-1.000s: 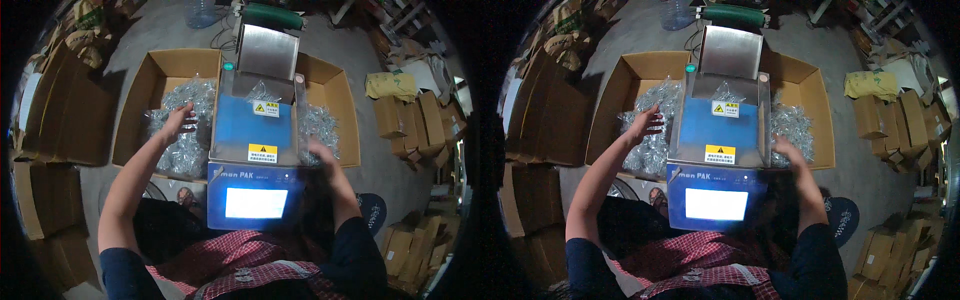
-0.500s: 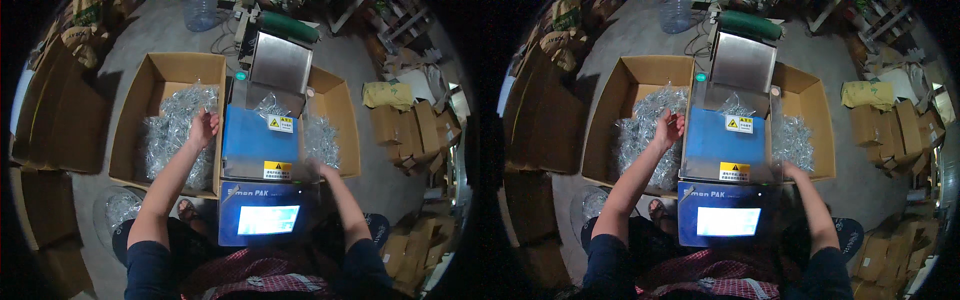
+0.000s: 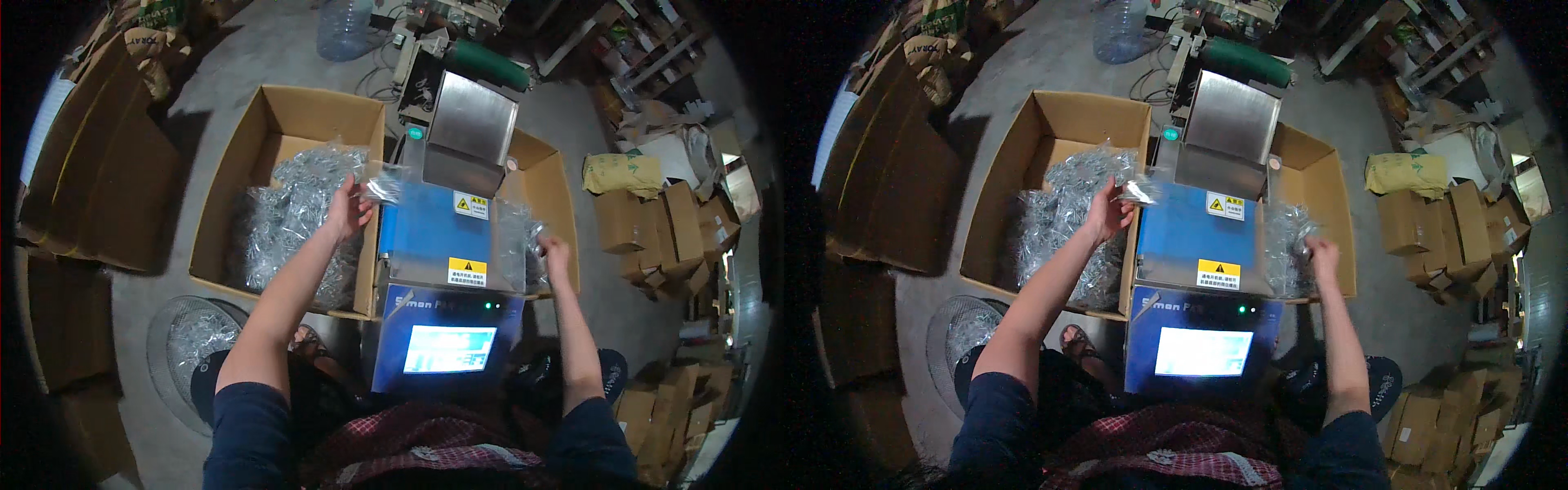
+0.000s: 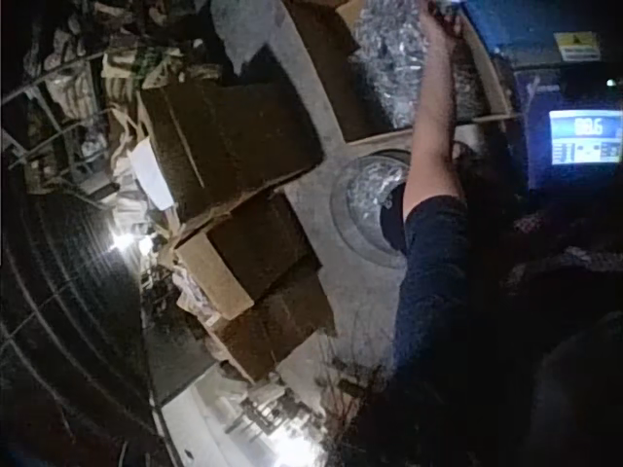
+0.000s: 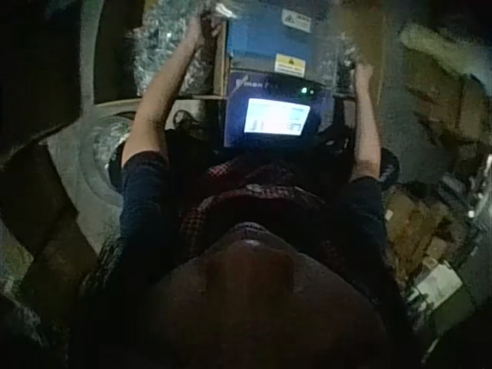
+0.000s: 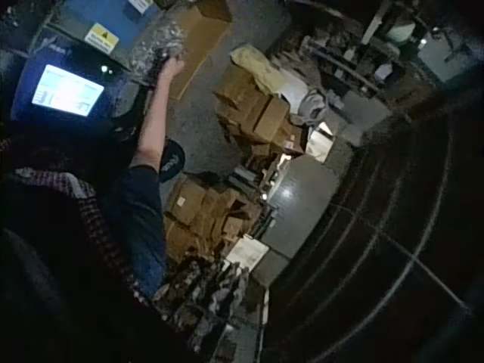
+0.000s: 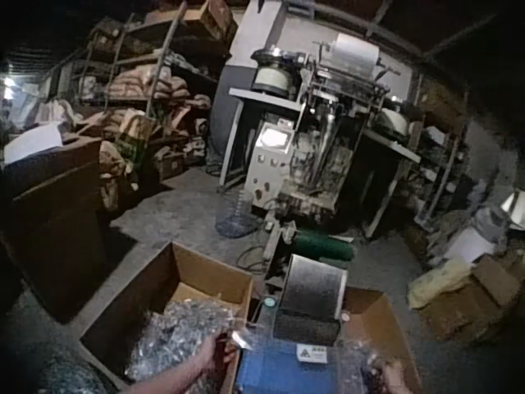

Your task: The recorder is weighing and packaging small metal screws into plastic bags using a specialized industrial machine and applying labels.

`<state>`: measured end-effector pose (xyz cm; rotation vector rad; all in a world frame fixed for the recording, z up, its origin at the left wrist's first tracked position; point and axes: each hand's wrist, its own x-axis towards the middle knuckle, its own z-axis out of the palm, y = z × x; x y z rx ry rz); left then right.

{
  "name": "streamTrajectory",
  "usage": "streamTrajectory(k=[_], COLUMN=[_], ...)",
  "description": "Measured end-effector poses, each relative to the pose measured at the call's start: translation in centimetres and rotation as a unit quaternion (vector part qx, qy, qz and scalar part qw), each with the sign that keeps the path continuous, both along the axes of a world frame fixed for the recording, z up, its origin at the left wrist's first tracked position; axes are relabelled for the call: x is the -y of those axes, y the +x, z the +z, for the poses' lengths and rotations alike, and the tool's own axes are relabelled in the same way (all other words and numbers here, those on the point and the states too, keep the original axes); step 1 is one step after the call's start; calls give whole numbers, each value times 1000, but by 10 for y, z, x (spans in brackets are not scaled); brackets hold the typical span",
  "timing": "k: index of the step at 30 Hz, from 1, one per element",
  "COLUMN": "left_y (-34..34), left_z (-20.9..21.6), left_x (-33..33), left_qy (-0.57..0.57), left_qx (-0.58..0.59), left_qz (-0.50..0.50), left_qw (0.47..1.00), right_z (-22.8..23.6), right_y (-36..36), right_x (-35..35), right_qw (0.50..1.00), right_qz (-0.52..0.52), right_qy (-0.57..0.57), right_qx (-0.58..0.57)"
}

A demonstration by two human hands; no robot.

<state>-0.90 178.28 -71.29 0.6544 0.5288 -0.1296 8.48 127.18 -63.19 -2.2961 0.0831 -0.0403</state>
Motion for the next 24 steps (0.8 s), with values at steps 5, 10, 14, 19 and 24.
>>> streamTrajectory(k=[5, 10, 14, 19, 24], left_y=[-1, 9, 8, -38, -144], left_z=[-5, 18, 49, 167, 282], left_x=[-31, -26, -74, -195, -343], left_qy=[35, -21, 29, 66, 650], left_qx=[7, 61, 61, 115, -77], left_qz=[42, 68, 200, 301, 409], left_qw=[998, 996, 977, 944, 636], right_z=[143, 158, 138, 118, 109], right_y=[-17, -12, -22, 0, 5], right_x=[-112, -170, -200, -171, -139], right_qw=[972, 924, 950, 937, 949], right_qz=[100, 244, 288, 329, 246], right_qy=[42, -148, 10, 114, 195], right_qx=[207, 256, 120, 10, 39])
